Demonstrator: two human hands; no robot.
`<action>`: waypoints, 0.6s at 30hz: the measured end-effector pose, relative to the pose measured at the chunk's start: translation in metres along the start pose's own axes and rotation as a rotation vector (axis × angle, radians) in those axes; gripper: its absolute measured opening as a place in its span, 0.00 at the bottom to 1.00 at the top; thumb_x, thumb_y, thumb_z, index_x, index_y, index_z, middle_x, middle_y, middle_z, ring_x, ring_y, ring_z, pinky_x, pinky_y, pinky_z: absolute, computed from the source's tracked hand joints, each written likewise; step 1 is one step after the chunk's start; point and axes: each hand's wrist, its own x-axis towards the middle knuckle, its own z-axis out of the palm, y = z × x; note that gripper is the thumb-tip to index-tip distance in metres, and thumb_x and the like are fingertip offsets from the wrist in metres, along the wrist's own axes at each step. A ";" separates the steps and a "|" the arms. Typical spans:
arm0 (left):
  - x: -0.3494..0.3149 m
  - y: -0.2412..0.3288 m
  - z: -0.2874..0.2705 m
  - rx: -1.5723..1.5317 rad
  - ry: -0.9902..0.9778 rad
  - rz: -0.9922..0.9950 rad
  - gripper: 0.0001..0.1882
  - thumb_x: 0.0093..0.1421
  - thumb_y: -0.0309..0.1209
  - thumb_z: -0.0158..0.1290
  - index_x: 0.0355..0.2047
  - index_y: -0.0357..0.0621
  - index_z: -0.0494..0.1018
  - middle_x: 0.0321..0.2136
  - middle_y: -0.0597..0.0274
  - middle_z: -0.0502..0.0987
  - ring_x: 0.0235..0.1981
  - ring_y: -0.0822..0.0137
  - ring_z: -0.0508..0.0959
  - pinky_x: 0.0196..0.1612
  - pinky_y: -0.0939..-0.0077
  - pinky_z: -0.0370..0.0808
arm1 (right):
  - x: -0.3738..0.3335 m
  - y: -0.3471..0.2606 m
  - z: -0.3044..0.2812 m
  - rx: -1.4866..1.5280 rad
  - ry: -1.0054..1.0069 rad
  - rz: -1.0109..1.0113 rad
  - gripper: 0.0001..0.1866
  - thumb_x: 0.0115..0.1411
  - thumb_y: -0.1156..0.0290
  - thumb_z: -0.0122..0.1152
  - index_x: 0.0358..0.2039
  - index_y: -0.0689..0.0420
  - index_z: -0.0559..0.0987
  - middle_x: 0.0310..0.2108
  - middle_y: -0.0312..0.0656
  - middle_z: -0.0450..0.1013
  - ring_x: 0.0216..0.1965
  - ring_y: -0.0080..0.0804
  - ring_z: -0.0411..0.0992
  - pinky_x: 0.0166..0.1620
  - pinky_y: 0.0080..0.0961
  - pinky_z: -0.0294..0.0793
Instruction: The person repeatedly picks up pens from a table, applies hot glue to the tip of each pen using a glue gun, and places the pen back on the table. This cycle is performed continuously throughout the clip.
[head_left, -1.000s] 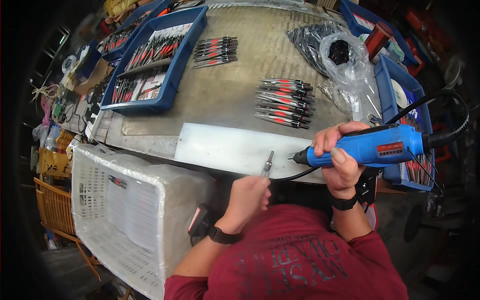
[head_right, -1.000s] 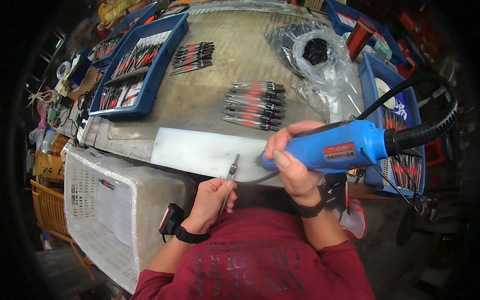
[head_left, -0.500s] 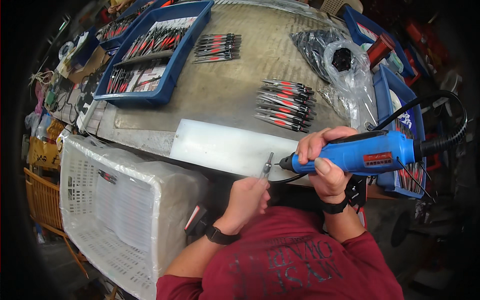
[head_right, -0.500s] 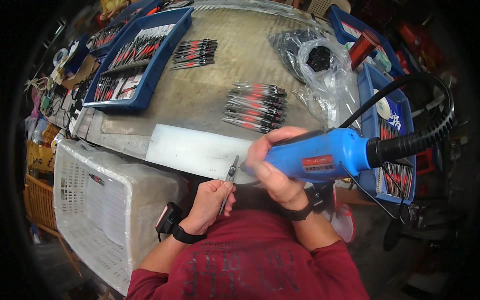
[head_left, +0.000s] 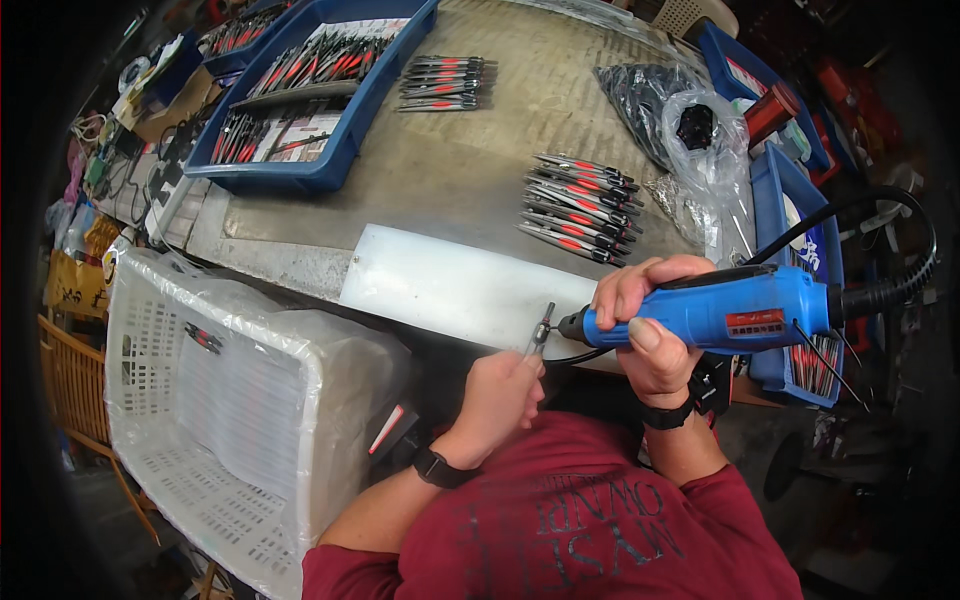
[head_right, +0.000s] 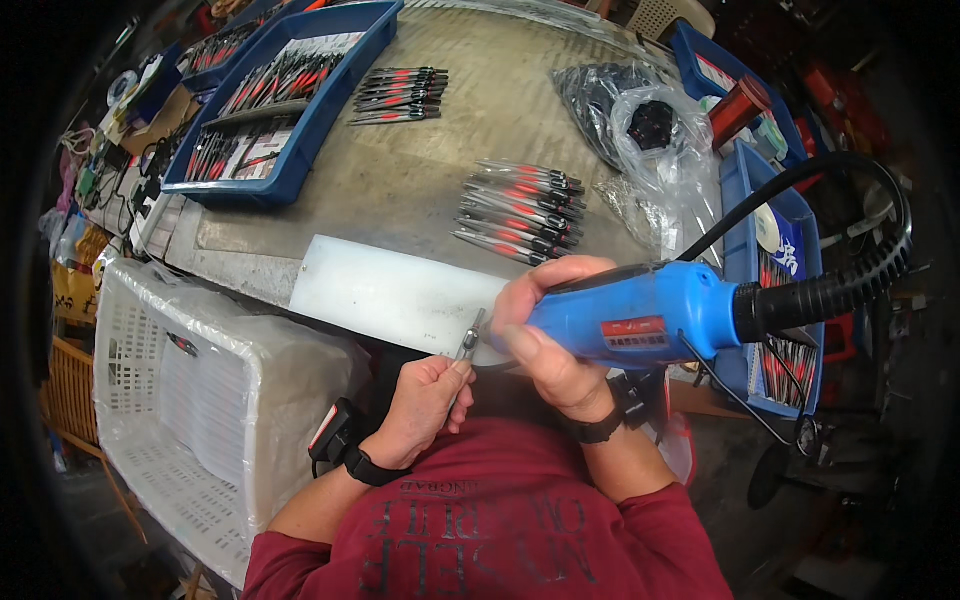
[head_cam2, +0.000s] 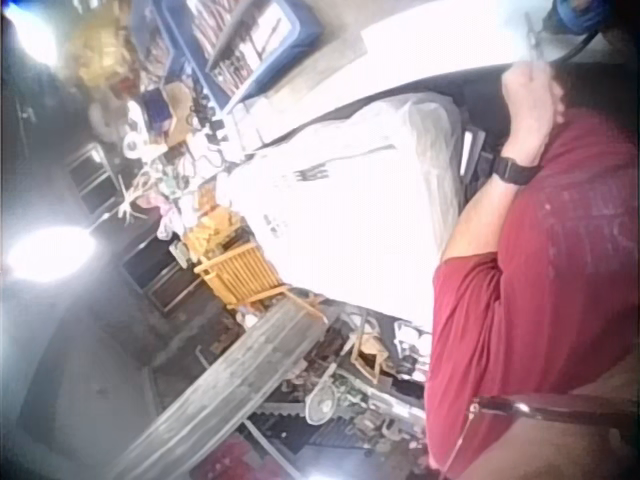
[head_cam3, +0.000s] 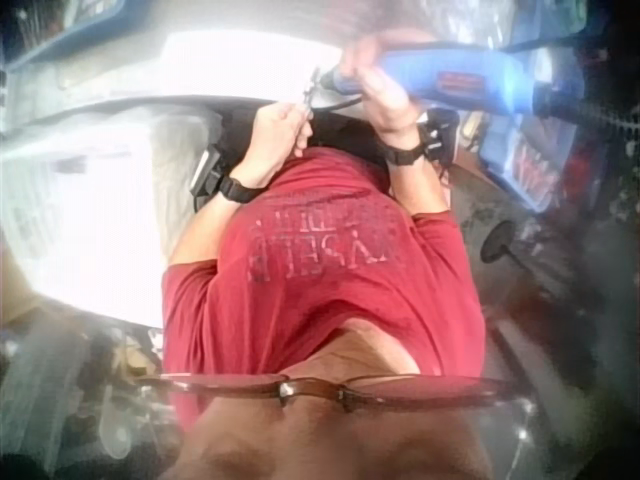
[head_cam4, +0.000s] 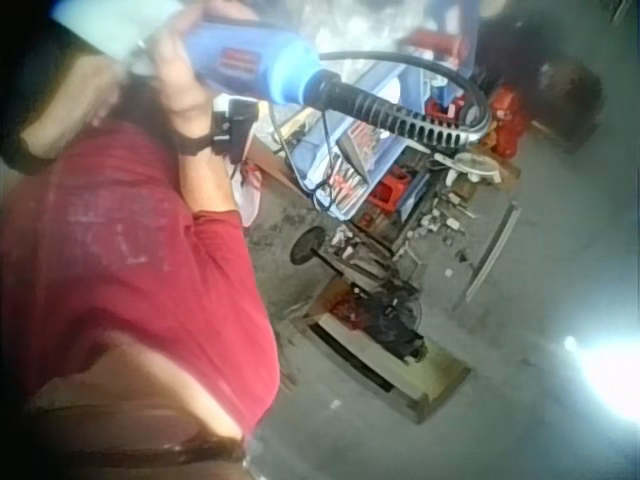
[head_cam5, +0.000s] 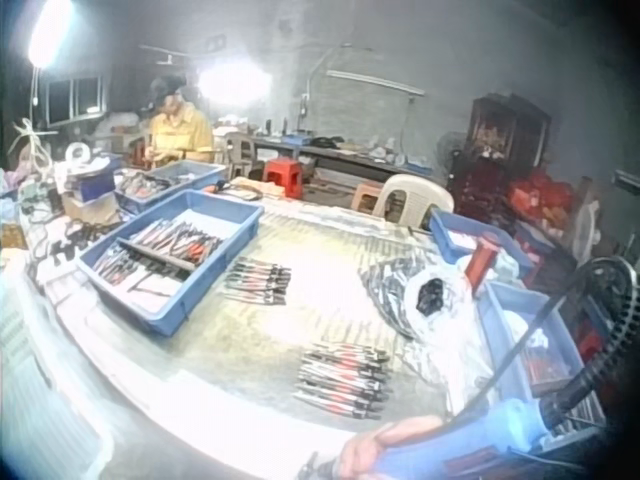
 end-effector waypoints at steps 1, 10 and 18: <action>0.000 0.000 0.000 0.000 -0.001 0.001 0.11 0.62 0.32 0.45 0.26 0.39 0.69 0.14 0.67 0.69 0.11 0.79 0.65 0.12 0.86 0.62 | 0.000 0.000 0.000 0.000 -0.001 0.002 0.27 0.45 0.76 0.63 0.45 0.56 0.61 0.27 0.42 0.67 0.27 0.28 0.68 0.32 0.26 0.70; 0.000 0.000 0.000 -0.003 -0.004 0.002 0.11 0.62 0.32 0.45 0.26 0.39 0.69 0.14 0.67 0.69 0.10 0.80 0.65 0.12 0.87 0.61 | 0.000 0.002 -0.001 0.022 0.001 0.016 0.28 0.45 0.76 0.63 0.45 0.56 0.61 0.27 0.42 0.66 0.28 0.29 0.68 0.32 0.26 0.70; -0.001 0.002 0.001 -0.002 0.004 0.003 0.11 0.62 0.32 0.45 0.26 0.38 0.69 0.14 0.67 0.69 0.10 0.80 0.64 0.11 0.87 0.60 | -0.001 0.004 -0.004 -0.201 -0.029 0.014 0.25 0.45 0.75 0.64 0.43 0.58 0.63 0.27 0.41 0.67 0.27 0.28 0.68 0.32 0.26 0.70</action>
